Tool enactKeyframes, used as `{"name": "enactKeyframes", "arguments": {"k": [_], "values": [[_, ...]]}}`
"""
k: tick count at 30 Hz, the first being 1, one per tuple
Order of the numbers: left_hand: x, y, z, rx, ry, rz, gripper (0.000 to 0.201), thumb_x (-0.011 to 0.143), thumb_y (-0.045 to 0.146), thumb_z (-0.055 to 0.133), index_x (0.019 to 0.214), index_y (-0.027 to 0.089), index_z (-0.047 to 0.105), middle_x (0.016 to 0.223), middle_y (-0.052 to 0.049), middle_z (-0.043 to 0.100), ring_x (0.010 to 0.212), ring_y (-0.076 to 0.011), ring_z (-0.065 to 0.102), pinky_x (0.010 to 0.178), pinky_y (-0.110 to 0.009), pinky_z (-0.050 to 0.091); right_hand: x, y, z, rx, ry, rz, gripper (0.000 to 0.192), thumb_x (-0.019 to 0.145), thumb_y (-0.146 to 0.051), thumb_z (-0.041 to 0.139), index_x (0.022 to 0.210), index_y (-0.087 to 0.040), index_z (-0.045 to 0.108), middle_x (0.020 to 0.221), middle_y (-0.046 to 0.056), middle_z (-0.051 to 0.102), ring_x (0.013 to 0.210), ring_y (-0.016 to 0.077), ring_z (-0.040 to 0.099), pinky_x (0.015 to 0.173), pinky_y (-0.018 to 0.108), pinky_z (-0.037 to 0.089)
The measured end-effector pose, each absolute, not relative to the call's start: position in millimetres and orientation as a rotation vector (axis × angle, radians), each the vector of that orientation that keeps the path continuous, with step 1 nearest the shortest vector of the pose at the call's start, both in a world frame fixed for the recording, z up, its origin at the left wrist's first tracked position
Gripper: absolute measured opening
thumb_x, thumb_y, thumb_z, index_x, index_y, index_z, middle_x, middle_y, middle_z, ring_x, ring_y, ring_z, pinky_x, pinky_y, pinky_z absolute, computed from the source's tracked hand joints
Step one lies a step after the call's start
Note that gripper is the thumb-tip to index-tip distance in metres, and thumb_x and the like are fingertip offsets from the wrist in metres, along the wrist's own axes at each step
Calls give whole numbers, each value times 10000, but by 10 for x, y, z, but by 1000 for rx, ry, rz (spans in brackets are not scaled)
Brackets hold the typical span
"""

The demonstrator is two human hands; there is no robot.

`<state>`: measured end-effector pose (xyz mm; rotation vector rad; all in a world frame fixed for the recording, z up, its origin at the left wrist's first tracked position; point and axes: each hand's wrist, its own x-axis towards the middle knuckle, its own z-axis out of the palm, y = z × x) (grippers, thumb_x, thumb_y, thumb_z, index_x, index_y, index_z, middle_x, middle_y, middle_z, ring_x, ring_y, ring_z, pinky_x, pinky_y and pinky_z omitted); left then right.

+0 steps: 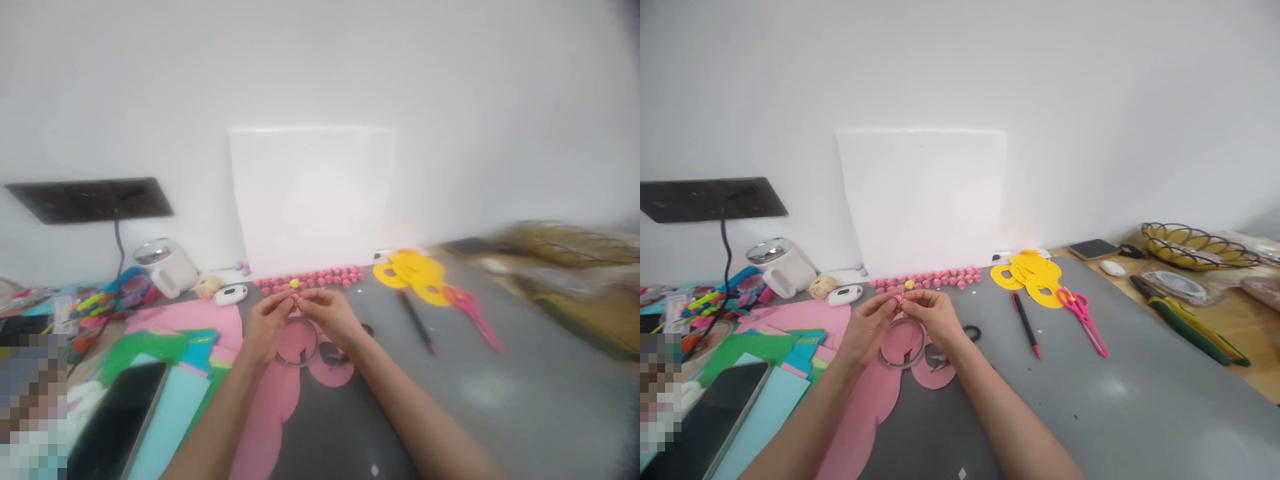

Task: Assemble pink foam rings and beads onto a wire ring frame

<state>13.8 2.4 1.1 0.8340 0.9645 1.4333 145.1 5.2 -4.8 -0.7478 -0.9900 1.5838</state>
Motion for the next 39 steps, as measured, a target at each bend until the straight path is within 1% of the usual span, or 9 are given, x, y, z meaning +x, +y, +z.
{"name": "enactKeyframes", "arguments": {"k": [16, 25, 28, 33, 36, 39], "values": [[122, 23, -7, 841, 986, 1425, 273, 513, 279, 808, 745, 153, 738, 766, -64, 709, 748, -170, 609, 763, -320, 477, 1449, 62, -56, -734, -993, 1580, 237, 588, -296, 765, 775, -163, 707, 783, 47, 689, 748, 157, 620, 771, 320, 469], [128, 19, 8, 846, 976, 1430, 265, 507, 271, 809, 734, 154, 740, 770, -68, 709, 751, -173, 611, 755, -318, 480, 1438, 59, -39, -769, -953, 1591, 181, 600, -266, 745, 743, -162, 707, 748, 34, 669, 713, 134, 591, 740, 290, 466], [132, 11, 19, 852, 993, 1430, 259, 503, 257, 806, 728, 149, 740, 789, -72, 711, 758, -175, 614, 766, -320, 482, 1428, 76, -50, -752, -925, 1615, 148, 599, -249, 737, 711, -158, 702, 719, 24, 656, 678, 117, 576, 723, 278, 458], [123, 10, 5, 958, 1042, 1425, 227, 551, 247, 777, 752, 148, 739, 817, -76, 713, 769, -180, 619, 781, -331, 487, 1429, 89, -59, -736, -921, 1656, 116, 612, -223, 714, 692, -141, 701, 676, 28, 646, 663, 116, 565, 716, 276, 447], [119, 10, 3, 977, 1037, 1427, 209, 557, 228, 773, 747, 150, 737, 823, -72, 715, 789, -183, 622, 784, -325, 490, 1442, 88, -53, -707, -888, 1734, 109, 612, -212, 709, 688, -134, 697, 700, 30, 651, 667, 105, 557, 709, 253, 435], [118, 9, 23, 937, 1019, 1426, 219, 545, 235, 778, 740, 144, 736, 797, -75, 712, 773, -190, 624, 753, -328, 501, 1453, 88, -53, -720, -800, 1837, 121, 616, -214, 708, 714, -144, 693, 755, 31, 654, 715, 111, 567, 690, 233, 430]]}}
